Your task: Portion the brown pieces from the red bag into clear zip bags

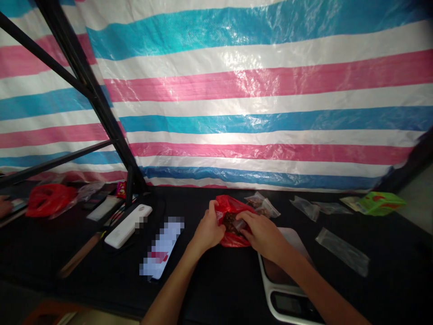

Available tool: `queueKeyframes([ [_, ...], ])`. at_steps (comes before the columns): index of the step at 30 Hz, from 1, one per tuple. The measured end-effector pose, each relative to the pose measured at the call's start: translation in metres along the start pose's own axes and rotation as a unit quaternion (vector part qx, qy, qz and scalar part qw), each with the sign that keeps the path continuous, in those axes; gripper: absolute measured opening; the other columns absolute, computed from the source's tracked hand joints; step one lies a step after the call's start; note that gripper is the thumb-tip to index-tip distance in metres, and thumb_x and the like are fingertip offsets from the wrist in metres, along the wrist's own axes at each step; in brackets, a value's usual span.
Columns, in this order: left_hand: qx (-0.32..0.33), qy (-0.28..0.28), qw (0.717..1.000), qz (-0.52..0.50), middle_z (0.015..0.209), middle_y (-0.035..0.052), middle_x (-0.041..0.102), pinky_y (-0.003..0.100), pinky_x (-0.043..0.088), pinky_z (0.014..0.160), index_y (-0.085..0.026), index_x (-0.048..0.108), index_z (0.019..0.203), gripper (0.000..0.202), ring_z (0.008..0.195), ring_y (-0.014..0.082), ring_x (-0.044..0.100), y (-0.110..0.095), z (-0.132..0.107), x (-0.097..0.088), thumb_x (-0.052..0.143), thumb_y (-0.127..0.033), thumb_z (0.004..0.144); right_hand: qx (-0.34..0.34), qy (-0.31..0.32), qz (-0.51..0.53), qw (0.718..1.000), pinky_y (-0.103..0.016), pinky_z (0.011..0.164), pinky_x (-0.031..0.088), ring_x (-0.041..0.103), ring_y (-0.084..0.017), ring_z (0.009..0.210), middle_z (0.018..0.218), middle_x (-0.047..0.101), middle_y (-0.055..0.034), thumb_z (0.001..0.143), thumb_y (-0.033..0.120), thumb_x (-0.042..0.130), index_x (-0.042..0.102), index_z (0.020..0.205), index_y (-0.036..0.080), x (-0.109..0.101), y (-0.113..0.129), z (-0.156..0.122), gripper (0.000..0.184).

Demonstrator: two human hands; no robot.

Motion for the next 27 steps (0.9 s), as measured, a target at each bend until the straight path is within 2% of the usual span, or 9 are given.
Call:
queueKeyframes([
  [3,-0.01,0.006,0.998,-0.058,0.081,-0.0032,0.065,0.026,0.048,0.069,-0.025,0.053,0.106,0.053,0.068,0.0161,0.063,0.002,0.007,0.005,0.074,-0.005,0.062,0.001,-0.015,-0.006,1.0,-0.037,0.096,0.05,0.069,-0.025,0.112,0.122,0.073,-0.0061,0.091,0.012,0.061,0.067,0.12,0.024,-0.003,0.001,0.001,0.032],
  [9,-0.102,-0.13,0.965,-0.202,0.075,-0.0063,0.053,0.02,0.04,0.051,-0.022,0.05,0.105,0.041,0.051,0.0087,0.051,0.008,0.021,-0.011,0.064,-0.013,0.067,0.023,-0.099,-0.009,0.995,-0.038,0.093,0.053,0.071,-0.024,0.105,0.128,0.068,-0.0086,0.102,0.029,0.056,0.067,0.128,0.026,-0.03,0.001,0.001,0.029],
  [12,-0.098,-0.159,0.962,-0.198,0.077,-0.0064,0.051,0.021,0.042,0.053,-0.021,0.049,0.107,0.04,0.054,0.0091,0.052,0.009,0.026,-0.021,0.06,-0.014,0.069,0.023,-0.117,0.0,0.993,-0.036,0.092,0.054,0.071,-0.023,0.103,0.125,0.07,-0.0059,0.102,0.033,0.056,0.067,0.128,0.029,-0.039,-0.002,0.0,0.028],
  [15,-0.084,-0.175,0.967,-0.166,0.078,-0.0056,0.053,0.022,0.044,0.061,-0.021,0.051,0.107,0.043,0.061,0.0107,0.055,0.011,0.028,-0.028,0.064,-0.011,0.067,0.03,-0.086,-0.008,0.996,-0.036,0.088,0.054,0.072,-0.024,0.102,0.126,0.07,-0.005,0.101,0.033,0.059,0.068,0.127,0.03,-0.034,-0.005,-0.001,0.028],
  [19,-0.029,-0.157,0.987,0.027,0.088,0.0035,0.066,0.03,0.047,0.075,-0.021,0.06,0.115,0.051,0.076,0.0201,0.065,0.005,0.023,-0.037,0.074,-0.011,0.067,0.02,-0.05,-0.025,0.998,-0.036,0.086,0.053,0.072,-0.024,0.102,0.125,0.069,-0.0049,0.099,0.027,0.062,0.068,0.127,0.029,-0.025,-0.002,-0.003,0.029],
  [21,-0.034,-0.141,0.984,0.105,0.087,0.0066,0.069,0.031,0.047,0.072,-0.021,0.061,0.118,0.052,0.072,0.0227,0.067,0.007,0.02,-0.04,0.078,-0.017,0.07,0.01,-0.049,-0.032,0.998,-0.036,0.086,0.052,0.072,-0.024,0.103,0.124,0.069,-0.0054,0.098,0.024,0.061,0.068,0.127,0.029,-0.023,0.0,-0.004,0.03],
  [22,-0.057,-0.12,0.986,0.105,0.081,0.0057,0.07,0.03,0.046,0.067,-0.021,0.061,0.117,0.049,0.063,0.0219,0.066,0.011,0.018,-0.039,0.08,-0.022,0.071,0.005,-0.046,-0.036,0.998,-0.037,0.088,0.051,0.071,-0.024,0.103,0.124,0.069,-0.0055,0.097,0.021,0.061,0.069,0.125,0.028,-0.023,0.002,-0.004,0.03],
  [25,-0.127,0.006,0.991,0.041,0.06,-0.0013,0.065,0.026,0.04,0.048,-0.021,0.061,0.117,0.048,0.036,0.0167,0.053,0.023,0.012,-0.022,0.08,-0.039,0.076,-0.023,-0.029,-0.046,0.998,-0.039,0.096,0.047,0.068,-0.024,0.108,0.12,0.07,-0.0053,0.093,0.013,0.061,0.071,0.118,0.027,-0.019,0.006,-0.003,0.03],
  [27,-0.106,0.052,0.993,0.006,0.061,-0.0019,0.067,0.025,0.04,0.044,-0.022,0.062,0.118,0.049,0.035,0.0154,0.053,0.019,0.008,-0.011,0.081,-0.038,0.075,-0.036,-0.029,-0.053,0.998,-0.041,0.101,0.044,0.065,-0.025,0.114,0.121,0.069,-0.0062,0.091,0.011,0.062,0.071,0.116,0.026,-0.017,0.007,-0.002,0.03],
])
Point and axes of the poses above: each hand's wrist, its own z-axis towards the middle knuckle, its own x-axis out of the palm, y = z × x, the point moved 6 cm from there along z, towards the middle knuckle
